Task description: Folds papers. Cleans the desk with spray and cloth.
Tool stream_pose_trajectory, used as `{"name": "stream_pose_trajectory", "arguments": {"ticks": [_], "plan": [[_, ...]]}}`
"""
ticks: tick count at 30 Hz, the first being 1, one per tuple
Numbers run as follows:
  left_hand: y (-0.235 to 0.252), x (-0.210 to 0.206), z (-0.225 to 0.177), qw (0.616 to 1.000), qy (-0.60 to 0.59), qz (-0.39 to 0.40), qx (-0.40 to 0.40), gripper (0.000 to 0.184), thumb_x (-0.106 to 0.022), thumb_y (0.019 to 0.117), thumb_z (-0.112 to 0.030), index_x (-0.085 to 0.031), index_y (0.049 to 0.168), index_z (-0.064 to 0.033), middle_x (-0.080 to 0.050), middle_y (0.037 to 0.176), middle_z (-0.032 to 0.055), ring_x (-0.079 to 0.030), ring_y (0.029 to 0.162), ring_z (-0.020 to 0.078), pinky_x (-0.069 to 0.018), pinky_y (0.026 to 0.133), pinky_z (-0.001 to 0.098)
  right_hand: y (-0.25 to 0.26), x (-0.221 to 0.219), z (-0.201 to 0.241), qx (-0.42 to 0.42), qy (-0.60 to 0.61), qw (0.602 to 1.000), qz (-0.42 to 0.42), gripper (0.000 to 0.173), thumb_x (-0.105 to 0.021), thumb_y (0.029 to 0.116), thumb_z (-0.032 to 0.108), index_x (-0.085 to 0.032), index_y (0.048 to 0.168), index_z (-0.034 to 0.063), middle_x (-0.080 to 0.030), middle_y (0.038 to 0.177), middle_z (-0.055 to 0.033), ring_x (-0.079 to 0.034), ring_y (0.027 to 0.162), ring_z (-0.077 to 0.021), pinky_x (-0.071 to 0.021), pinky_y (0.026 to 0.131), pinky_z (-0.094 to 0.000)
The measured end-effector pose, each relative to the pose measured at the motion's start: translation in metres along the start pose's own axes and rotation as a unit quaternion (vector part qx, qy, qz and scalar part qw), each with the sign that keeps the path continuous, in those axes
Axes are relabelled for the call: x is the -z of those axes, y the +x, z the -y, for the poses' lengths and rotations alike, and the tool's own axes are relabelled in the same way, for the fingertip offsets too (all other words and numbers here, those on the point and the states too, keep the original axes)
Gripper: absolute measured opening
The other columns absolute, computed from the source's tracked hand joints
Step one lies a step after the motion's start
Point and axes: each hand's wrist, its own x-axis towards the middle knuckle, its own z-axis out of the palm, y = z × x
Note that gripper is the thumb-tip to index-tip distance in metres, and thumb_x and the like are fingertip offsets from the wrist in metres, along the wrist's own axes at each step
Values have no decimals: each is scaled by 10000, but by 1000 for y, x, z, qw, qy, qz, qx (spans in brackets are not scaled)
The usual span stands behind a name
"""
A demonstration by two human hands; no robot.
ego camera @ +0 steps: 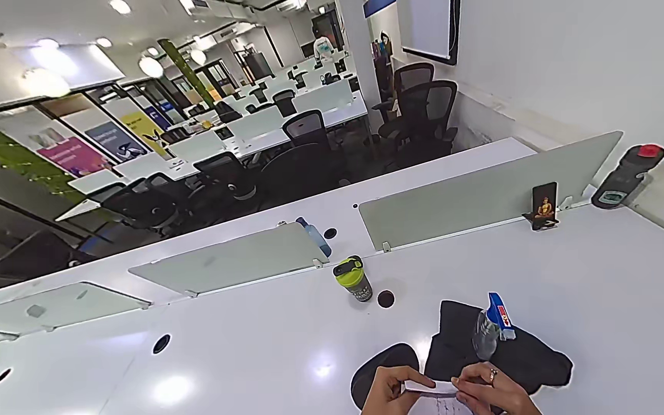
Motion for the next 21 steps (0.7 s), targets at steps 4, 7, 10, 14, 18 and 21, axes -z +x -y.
{"name": "stream_pose_trajectory", "arguments": {"ticks": [4,7,10,14,18,21], "plan": [[2,-10,-5,993,-79,-34,84,242,-525,953,17,-703,1117,16,-760,1052,-26,-701,934,-2,-575,869,226,0,-5,-2,33,-14,999,-37,112,-718,869,108,-801,890,36,-731,858,-122,-670,888,-118,-491,843,-140],[3,-18,-4,972,-165,-35,164,314,-438,994,-39,-653,1222,-13,-741,1125,-19,-701,1006,51,-570,933,281,0,-10,-5,49,-26,996,-66,100,-710,854,113,-785,829,51,-726,816,-98,-664,845,-103,-491,789,-136],[5,-21,-4,945,-231,-17,229,367,-369,1015,-89,-630,1267,-43,-757,1134,-2,-714,1039,89,-571,953,314,-3,-16,-6,56,-29,995,-78,103,-705,857,113,-777,814,54,-719,800,-95,-664,807,-99,-497,743,-138],[10,-24,-20,864,-381,-146,294,542,-172,1087,-312,-613,1262,-50,-761,1083,90,-741,985,215,-609,848,379,-2,-19,0,-3,38,992,-116,99,-718,838,86,-755,805,1,-707,836,-103,-643,838,-13,-480,781,-77],[7,-23,-6,854,-451,-160,205,824,-39,993,-661,-445,1371,-51,-737,1148,96,-716,1053,255,-579,855,420,2,-29,2,-97,128,963,-218,40,-738,779,42,-701,765,35,-696,869,21,-629,837,91,-515,754,-63],[2,-46,-8,923,-306,-175,153,384,-545,1002,-349,-550,1245,-52,-759,1038,-8,-728,949,103,-593,846,306,1,-41,11,-157,194,944,-215,64,-734,760,-23,-706,767,34,-693,877,53,-634,790,82,-544,698,-93]]}}
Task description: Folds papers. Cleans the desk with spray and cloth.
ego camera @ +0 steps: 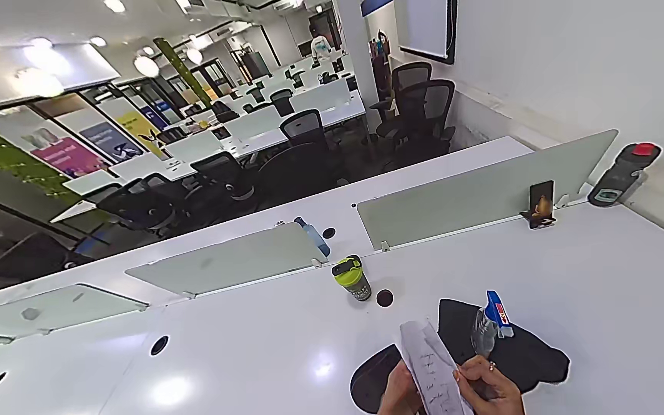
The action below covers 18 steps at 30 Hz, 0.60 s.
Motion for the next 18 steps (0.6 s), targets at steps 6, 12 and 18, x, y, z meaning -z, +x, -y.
{"name": "stream_pose_trajectory", "arguments": {"ticks": [6,12,18], "plan": [[0,-34,10,970,126,-203,-34,105,-668,887,56,-654,991,45,-750,798,36,-729,743,70,-617,758,264,-7,-16,6,-2,-32,999,11,28,-722,741,-41,-696,750,-48,-659,807,-33,-604,731,75,-499,657,-64],[2,-36,11,964,156,-211,-50,60,-658,924,-5,-665,964,40,-738,777,19,-717,733,49,-608,748,252,-11,-19,14,135,-269,953,26,125,-683,808,45,-697,721,-44,-582,700,-145,-564,640,-133,-462,593,-168],[-1,-42,15,969,146,-192,-53,107,-574,985,-40,-656,955,21,-720,747,3,-702,702,44,-596,727,245,-12,-29,32,225,-496,836,65,93,-659,798,2,-731,757,-39,-699,770,-196,-682,622,-291,-533,523,-328]]}}
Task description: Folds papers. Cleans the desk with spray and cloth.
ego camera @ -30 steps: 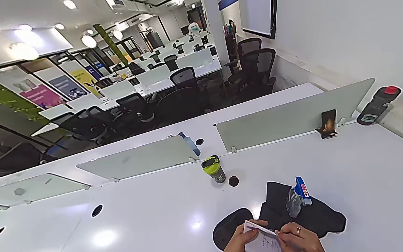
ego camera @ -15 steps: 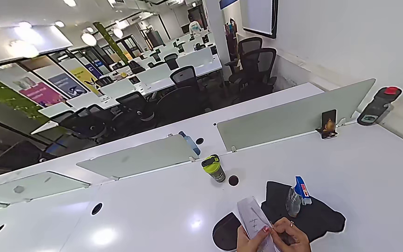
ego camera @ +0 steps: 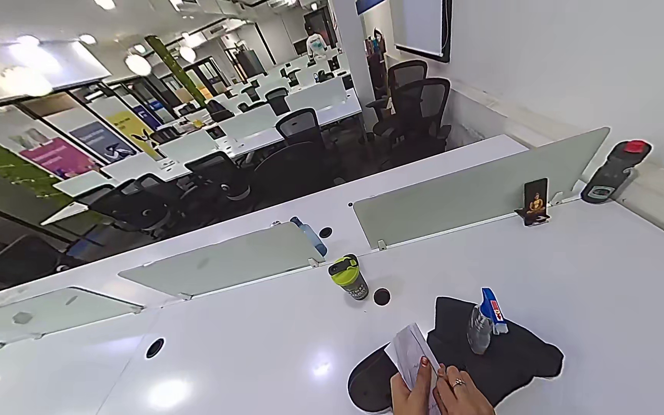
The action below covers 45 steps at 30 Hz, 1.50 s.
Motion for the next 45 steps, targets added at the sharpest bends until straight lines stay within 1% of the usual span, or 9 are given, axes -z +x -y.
{"name": "stream_pose_trajectory", "arguments": {"ticks": [5,8,9,11,20,25,30,36,45], "plan": [[5,2,6,1000,-24,-1,-14,52,-642,918,40,-675,958,33,-763,791,32,-741,748,77,-618,765,262,0,-1,2,26,-10,999,22,122,-636,815,-31,-755,839,-42,-738,825,-182,-704,668,-286,-547,576,-336],[14,6,1,998,-61,-21,9,72,-579,960,50,-638,1000,41,-770,821,58,-752,772,105,-623,776,277,0,-3,-5,-92,245,964,41,180,-657,887,9,-774,1000,-67,-701,929,-233,-696,832,-308,-583,768,-339],[16,8,0,997,-71,-26,18,78,-571,969,45,-625,1025,46,-766,837,65,-749,782,109,-622,781,280,-1,-3,-7,-142,317,937,45,216,-671,894,26,-767,1064,-65,-689,988,-232,-682,885,-249,-567,824,-281],[17,6,-2,995,-90,-43,29,85,-587,967,29,-618,1044,47,-751,847,64,-737,777,103,-620,773,280,0,-5,-10,-208,390,896,28,284,-714,863,39,-741,1123,-74,-691,1010,-213,-685,854,-138,-559,785,-192],[15,-2,6,989,-114,-70,58,37,-614,966,31,-650,955,33,-748,774,67,-730,696,104,-624,712,280,-4,-13,-11,-271,394,878,7,198,-747,785,30,-725,942,-89,-702,888,-142,-646,734,-34,-519,686,-136],[14,-4,8,991,-97,-72,64,40,-620,976,10,-651,968,34,-746,778,56,-729,707,94,-620,720,269,-6,-21,-13,-217,358,908,-20,117,-723,781,13,-686,784,-98,-660,827,-177,-639,716,-93,-516,662,-152],[10,-1,12,994,-94,-50,39,89,-597,952,69,-618,1037,52,-757,844,65,-739,782,99,-617,783,269,-6,-22,-12,-202,354,913,-25,98,-696,782,-6,-677,747,-96,-613,799,-158,-597,733,-72,-477,658,-119],[17,6,6,983,-161,7,91,187,-392,1088,-65,-506,1219,5,-764,983,89,-752,886,145,-613,827,296,-7,-24,-13,-174,384,905,-52,92,-683,749,-11,-640,694,-70,-597,769,-123,-573,755,-33,-444,690,-84],[17,8,3,979,-174,-8,104,141,-452,1044,20,-519,1167,2,-768,914,89,-757,803,155,-625,773,302,-7,-25,-12,-171,397,901,-40,85,-687,718,-22,-625,693,-74,-609,773,-130,-599,800,-46,-465,744,-100]]}}
